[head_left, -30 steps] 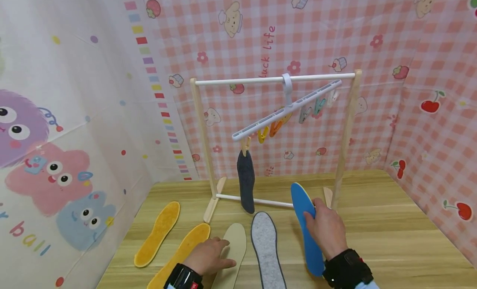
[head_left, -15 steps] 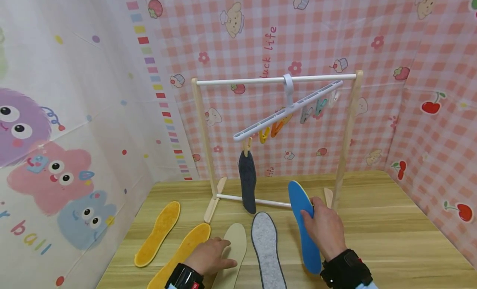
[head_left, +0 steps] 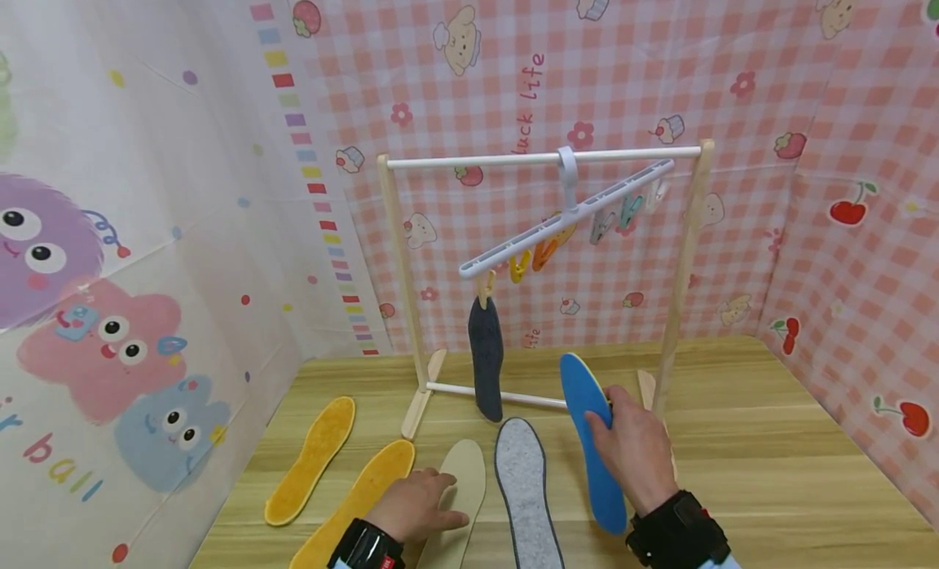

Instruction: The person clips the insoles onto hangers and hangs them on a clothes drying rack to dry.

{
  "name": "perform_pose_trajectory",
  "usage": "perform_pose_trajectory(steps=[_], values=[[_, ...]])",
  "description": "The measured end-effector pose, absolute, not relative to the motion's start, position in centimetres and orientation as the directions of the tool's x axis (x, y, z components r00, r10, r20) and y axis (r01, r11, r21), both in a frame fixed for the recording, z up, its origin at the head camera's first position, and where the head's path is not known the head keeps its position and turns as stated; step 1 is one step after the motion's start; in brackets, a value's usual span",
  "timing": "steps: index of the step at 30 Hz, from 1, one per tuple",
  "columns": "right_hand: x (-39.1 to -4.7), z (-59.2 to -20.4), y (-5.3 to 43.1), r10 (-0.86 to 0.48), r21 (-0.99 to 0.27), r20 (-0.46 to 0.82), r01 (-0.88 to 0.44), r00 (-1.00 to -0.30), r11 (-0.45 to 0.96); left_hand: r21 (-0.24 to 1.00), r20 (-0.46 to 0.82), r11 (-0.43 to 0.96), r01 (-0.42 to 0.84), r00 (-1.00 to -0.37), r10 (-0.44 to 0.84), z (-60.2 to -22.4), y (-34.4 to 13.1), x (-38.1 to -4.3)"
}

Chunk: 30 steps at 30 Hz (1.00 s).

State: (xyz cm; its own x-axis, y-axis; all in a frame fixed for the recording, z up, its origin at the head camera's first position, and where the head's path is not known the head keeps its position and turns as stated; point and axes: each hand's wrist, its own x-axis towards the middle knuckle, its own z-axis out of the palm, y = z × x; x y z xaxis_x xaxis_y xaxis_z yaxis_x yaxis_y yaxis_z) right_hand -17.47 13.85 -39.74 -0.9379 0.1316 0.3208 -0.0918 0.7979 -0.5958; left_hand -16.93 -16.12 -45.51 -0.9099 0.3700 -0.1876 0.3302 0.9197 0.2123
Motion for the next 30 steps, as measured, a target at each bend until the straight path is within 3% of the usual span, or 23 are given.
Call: perform_pose_trajectory(steps=[30], values=[[-16.7, -38.7, 12.8, 0.118, -0.603, 0.370, -0.141, -0.922, 0.785, 0.206, -0.229, 0.931, 0.301, -0.910, 0.345, -45.5, -15.5, -16.8]])
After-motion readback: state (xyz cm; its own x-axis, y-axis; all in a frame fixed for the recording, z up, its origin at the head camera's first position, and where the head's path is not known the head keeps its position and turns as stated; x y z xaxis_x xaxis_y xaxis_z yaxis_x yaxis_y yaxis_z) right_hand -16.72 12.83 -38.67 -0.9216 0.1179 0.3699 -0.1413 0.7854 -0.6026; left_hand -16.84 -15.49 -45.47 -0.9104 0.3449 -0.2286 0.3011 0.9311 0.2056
